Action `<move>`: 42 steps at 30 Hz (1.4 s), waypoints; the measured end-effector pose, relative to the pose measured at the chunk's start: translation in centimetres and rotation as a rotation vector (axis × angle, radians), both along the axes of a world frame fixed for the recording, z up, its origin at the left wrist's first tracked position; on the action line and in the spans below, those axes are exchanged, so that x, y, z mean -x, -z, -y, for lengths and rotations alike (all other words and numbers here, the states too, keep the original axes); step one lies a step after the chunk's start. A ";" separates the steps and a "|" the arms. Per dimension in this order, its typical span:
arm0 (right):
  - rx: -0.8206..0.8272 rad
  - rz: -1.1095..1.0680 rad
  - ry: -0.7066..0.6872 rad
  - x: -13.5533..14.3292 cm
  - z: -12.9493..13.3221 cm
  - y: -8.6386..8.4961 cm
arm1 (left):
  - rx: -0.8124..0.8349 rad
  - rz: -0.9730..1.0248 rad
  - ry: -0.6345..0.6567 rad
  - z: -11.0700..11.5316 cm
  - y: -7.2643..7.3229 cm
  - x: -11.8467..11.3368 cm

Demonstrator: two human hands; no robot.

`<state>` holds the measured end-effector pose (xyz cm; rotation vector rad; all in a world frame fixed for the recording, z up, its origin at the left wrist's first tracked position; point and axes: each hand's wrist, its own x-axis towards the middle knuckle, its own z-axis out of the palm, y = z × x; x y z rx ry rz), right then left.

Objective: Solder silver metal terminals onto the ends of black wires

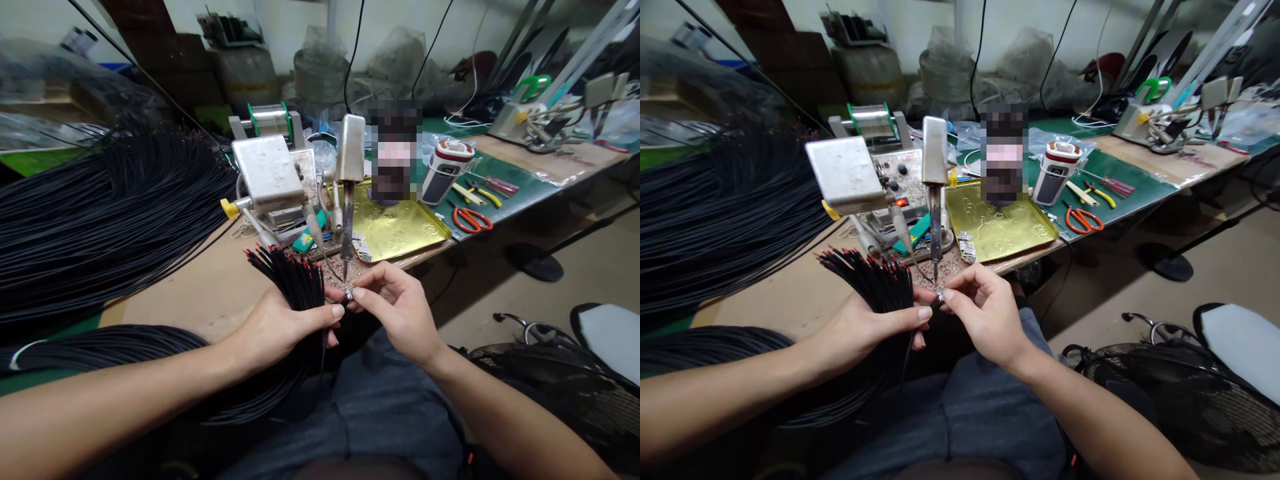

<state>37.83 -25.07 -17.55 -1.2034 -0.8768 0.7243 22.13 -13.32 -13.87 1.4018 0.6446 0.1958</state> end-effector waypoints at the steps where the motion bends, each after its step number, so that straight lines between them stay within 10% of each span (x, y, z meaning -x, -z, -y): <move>1: 0.006 0.001 -0.005 0.0 0.0 0.0 | -0.004 -0.020 -0.005 0.0 -0.1 0.0; 10: 0.147 -0.126 -0.204 -1.8 0.1 -1.2 | -0.164 -0.109 0.051 0.2 -0.4 0.2; 16: 0.243 0.321 -0.385 -4.7 1.5 -2.8 | -0.255 -0.091 0.084 0.4 -0.5 0.3; 28: 0.050 0.216 -0.189 -0.2 0.8 -1.6 | -0.200 -0.039 0.346 0.4 0.5 0.6; 42: 0.147 0.075 -0.200 -0.7 0.8 -1.8 | -0.410 -0.126 0.211 0.9 -0.7 0.2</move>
